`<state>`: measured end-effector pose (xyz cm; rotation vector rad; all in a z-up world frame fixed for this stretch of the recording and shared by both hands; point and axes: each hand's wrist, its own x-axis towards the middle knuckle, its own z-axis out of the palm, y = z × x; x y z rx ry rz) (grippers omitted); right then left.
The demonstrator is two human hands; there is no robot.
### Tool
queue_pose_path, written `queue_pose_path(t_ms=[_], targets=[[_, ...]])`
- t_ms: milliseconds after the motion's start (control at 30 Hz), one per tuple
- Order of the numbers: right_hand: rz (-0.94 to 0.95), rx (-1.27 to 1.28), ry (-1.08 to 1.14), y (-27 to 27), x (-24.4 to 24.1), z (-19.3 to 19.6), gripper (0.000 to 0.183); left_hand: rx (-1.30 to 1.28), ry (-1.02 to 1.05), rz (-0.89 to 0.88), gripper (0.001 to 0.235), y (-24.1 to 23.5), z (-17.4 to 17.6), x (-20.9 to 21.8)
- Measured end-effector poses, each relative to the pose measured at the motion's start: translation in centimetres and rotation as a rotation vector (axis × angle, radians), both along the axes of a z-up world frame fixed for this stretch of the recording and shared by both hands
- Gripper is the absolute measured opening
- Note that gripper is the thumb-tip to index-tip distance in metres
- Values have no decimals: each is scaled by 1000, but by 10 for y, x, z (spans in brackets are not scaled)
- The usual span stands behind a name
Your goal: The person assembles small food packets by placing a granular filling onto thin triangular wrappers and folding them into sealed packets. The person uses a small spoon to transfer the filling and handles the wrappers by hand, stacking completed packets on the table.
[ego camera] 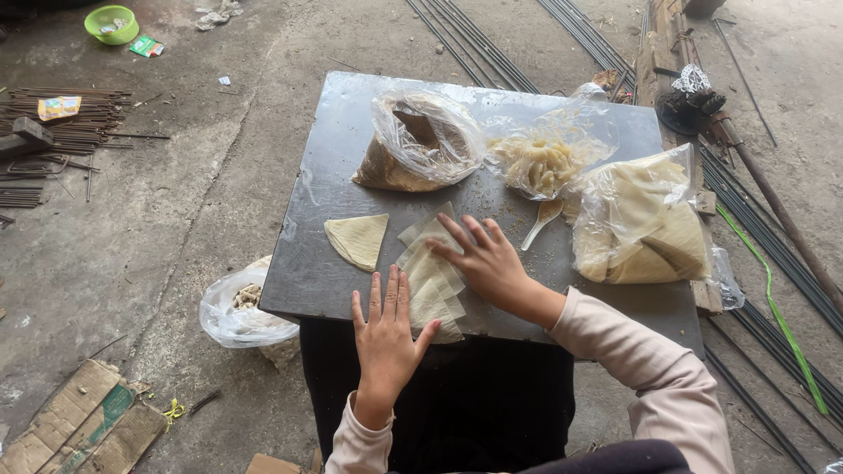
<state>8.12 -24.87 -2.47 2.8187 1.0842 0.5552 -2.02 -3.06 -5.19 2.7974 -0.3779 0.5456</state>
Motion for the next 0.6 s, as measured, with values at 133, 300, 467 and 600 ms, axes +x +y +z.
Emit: queue_pose_path(t_ms=[133, 300, 467, 600], targets=[[-127, 321, 198, -7, 13, 8, 74, 16, 0, 5, 90, -1, -1, 0], [38, 593, 366, -9, 8, 20, 79, -17, 4, -9, 94, 1, 1, 0], [183, 508, 465, 5, -4, 21, 82, -162, -14, -54, 92, 12, 6, 6], [130, 280, 462, 14, 2, 16, 80, -127, 33, -84, 74, 12, 6, 24]])
